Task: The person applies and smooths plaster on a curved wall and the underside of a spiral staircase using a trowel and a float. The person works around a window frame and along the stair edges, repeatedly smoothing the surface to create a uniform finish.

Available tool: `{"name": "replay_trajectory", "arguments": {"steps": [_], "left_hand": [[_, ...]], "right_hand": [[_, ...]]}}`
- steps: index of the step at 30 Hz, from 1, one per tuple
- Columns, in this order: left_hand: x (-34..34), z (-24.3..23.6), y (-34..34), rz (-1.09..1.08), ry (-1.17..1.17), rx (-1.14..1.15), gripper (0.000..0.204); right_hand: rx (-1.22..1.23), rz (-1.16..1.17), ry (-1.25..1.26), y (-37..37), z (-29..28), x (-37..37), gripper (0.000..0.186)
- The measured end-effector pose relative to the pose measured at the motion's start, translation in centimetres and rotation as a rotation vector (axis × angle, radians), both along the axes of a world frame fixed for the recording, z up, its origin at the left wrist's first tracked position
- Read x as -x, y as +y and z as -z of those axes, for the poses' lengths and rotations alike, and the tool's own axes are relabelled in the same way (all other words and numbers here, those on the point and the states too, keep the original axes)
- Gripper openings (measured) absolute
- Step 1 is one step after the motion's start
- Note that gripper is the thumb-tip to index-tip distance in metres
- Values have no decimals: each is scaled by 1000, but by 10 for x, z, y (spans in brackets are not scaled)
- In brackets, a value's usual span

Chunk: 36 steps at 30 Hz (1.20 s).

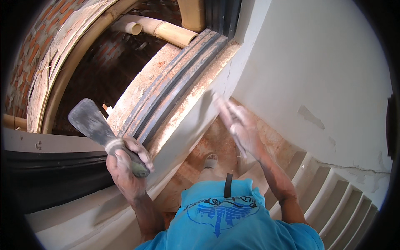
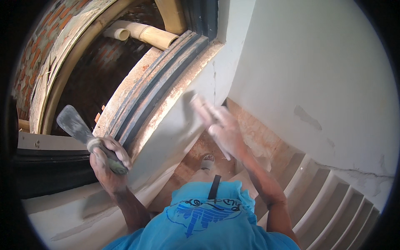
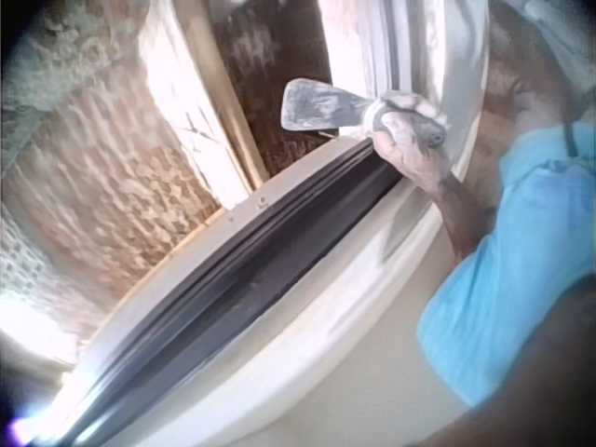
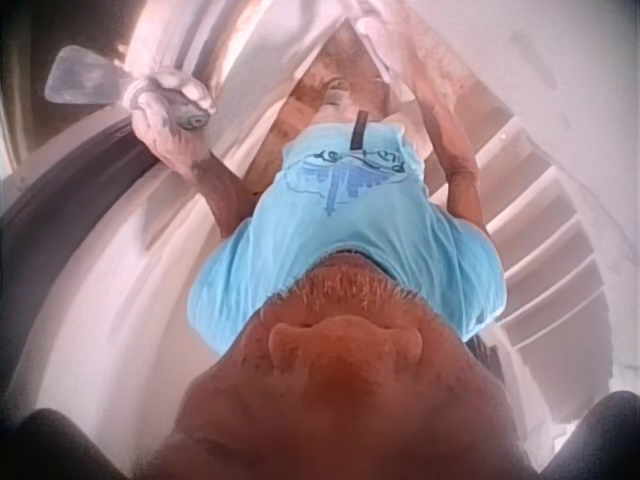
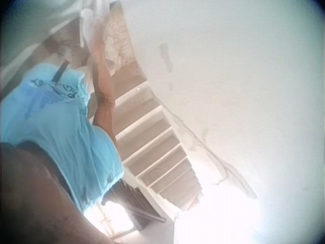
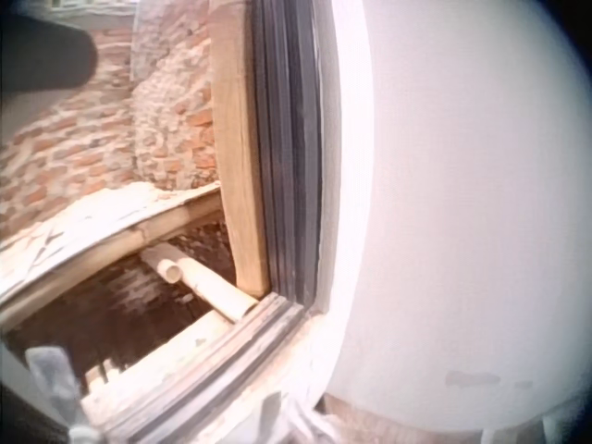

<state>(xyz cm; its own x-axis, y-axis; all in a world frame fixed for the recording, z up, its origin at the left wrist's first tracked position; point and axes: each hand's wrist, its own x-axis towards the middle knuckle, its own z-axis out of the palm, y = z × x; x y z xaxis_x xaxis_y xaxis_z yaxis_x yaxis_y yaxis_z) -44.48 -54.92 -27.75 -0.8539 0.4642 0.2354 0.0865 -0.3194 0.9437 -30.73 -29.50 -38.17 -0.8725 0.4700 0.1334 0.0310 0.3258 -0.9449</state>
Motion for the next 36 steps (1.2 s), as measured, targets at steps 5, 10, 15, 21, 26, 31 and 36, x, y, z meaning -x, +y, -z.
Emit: {"name": "replay_trajectory", "arguments": {"steps": [5,10,15,21,26,31,36], "left_hand": [[24,-13,34,-131,325,187,36],[33,-10,43,-332,390,449,41],[43,-3,49,-374,394,564,38],[47,-8,58,-329,331,632,41],[45,-6,62,-439,342,563,41],[42,-8,63,-405,392,567,41],[46,-1,62,-417,455,495,40]], "right_hand": [[482,490,186,21,48,26,64],[246,758,373,23,34,78,66],[-88,819,121,2,85,111,69],[308,907,6,-4,148,122,69],[-75,865,355,4,40,131,67],[242,1012,-30,4,140,132,68],[557,906,156,8,105,132,64]]}}
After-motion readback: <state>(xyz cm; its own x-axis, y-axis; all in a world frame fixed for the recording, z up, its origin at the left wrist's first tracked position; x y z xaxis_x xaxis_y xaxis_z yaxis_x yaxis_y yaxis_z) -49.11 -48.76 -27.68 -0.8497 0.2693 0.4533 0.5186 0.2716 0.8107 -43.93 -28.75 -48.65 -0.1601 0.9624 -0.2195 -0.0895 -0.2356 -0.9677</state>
